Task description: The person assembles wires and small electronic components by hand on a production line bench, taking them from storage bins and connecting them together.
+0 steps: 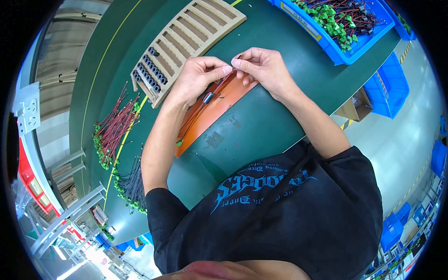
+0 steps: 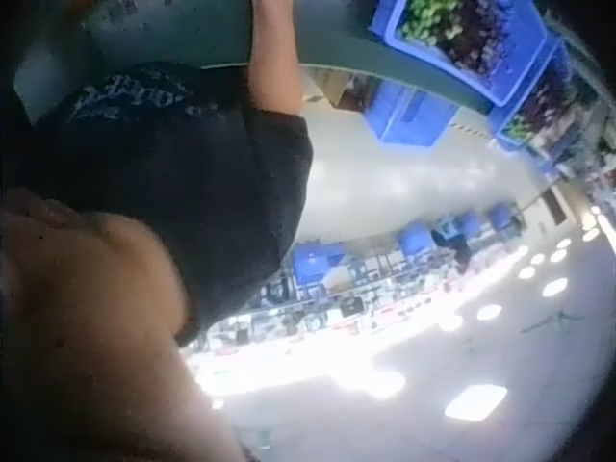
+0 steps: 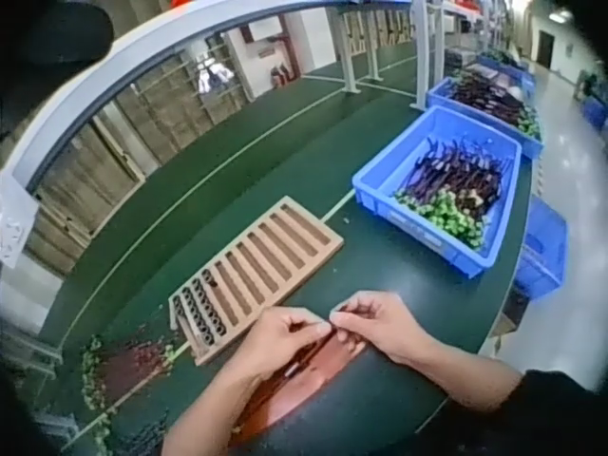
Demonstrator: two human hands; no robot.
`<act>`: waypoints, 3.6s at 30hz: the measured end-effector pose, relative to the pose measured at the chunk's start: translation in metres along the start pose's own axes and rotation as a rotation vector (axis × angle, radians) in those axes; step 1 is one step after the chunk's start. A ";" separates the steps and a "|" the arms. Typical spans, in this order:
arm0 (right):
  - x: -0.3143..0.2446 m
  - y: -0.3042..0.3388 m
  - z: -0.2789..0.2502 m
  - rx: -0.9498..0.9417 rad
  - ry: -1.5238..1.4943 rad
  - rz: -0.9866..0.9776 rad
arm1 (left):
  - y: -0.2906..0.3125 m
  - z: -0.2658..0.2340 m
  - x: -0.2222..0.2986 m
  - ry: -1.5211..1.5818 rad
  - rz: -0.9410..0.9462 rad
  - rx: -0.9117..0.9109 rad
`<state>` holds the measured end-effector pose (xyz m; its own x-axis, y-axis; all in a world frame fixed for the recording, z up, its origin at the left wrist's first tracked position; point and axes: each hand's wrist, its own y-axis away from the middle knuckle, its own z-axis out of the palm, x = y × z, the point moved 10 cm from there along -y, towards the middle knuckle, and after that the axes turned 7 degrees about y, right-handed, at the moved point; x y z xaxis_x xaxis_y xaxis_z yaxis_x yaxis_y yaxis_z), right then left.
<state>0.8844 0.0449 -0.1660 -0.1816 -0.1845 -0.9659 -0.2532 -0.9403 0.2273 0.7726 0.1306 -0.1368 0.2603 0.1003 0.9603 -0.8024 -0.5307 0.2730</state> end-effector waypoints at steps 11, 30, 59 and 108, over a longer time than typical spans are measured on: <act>-0.007 -0.013 -0.018 0.040 0.164 -0.122 | -0.012 0.013 -0.017 0.037 0.064 0.116; -0.005 -0.004 -0.018 -0.084 -0.099 -0.009 | 0.027 0.014 -0.007 -0.028 0.074 0.076; -0.053 0.007 0.090 -0.121 -0.264 -0.218 | 0.138 -0.050 -0.022 0.302 0.238 0.330; -0.017 -0.006 0.123 -0.143 -0.419 -0.150 | 0.135 -0.054 -0.052 0.541 0.171 0.225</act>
<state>0.7722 0.0892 -0.1354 -0.5291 0.0599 -0.8465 -0.1775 -0.9833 0.0413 0.6222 0.0995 -0.1464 -0.2187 0.3801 0.8987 -0.6603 -0.7358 0.1505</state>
